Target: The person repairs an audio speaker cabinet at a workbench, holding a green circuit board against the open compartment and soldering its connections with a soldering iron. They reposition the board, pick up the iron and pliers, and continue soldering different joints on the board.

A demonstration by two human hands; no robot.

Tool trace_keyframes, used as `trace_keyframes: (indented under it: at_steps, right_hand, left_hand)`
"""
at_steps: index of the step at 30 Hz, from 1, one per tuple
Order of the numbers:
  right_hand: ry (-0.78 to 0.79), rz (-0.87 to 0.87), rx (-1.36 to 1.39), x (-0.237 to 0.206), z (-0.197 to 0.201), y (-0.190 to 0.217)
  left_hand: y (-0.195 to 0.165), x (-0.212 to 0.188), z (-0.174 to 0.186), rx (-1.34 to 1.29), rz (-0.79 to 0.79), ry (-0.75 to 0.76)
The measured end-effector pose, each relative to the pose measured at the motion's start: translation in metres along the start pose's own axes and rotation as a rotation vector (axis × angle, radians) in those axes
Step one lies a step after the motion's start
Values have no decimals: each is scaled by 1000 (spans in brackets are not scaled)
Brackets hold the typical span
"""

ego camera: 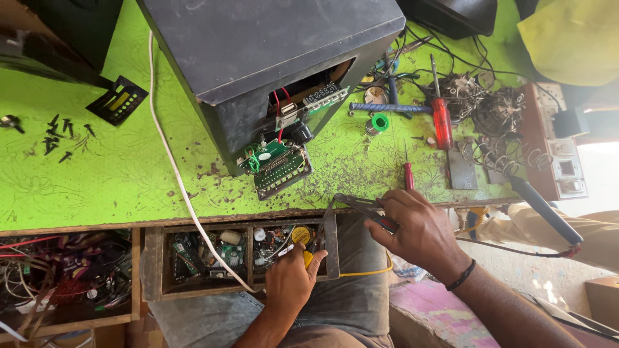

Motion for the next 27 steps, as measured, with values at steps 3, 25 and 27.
trace_keyframes:
  at_steps: [3,25,27]
  right_hand:
    - [-7,35,-1,3,1,-1]
    - [8,104,-30,2,-17,-13]
    - [-64,161,23,4,-11,-8]
  left_hand:
    - [1,1,-2,16,3,15]
    - [3,8,-15,18,27,84]
    - [5,8,-17,22,60,107]
Point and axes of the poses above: each hand's wrist, its own x-axis towards the middle knuckle, its own z-axis out of the back of the hand, y = z × x, the point moved 6 cm from there along x, towards the middle knuckle, and after that the axes turned 14 degrees about -y, right-handed, at the moved point
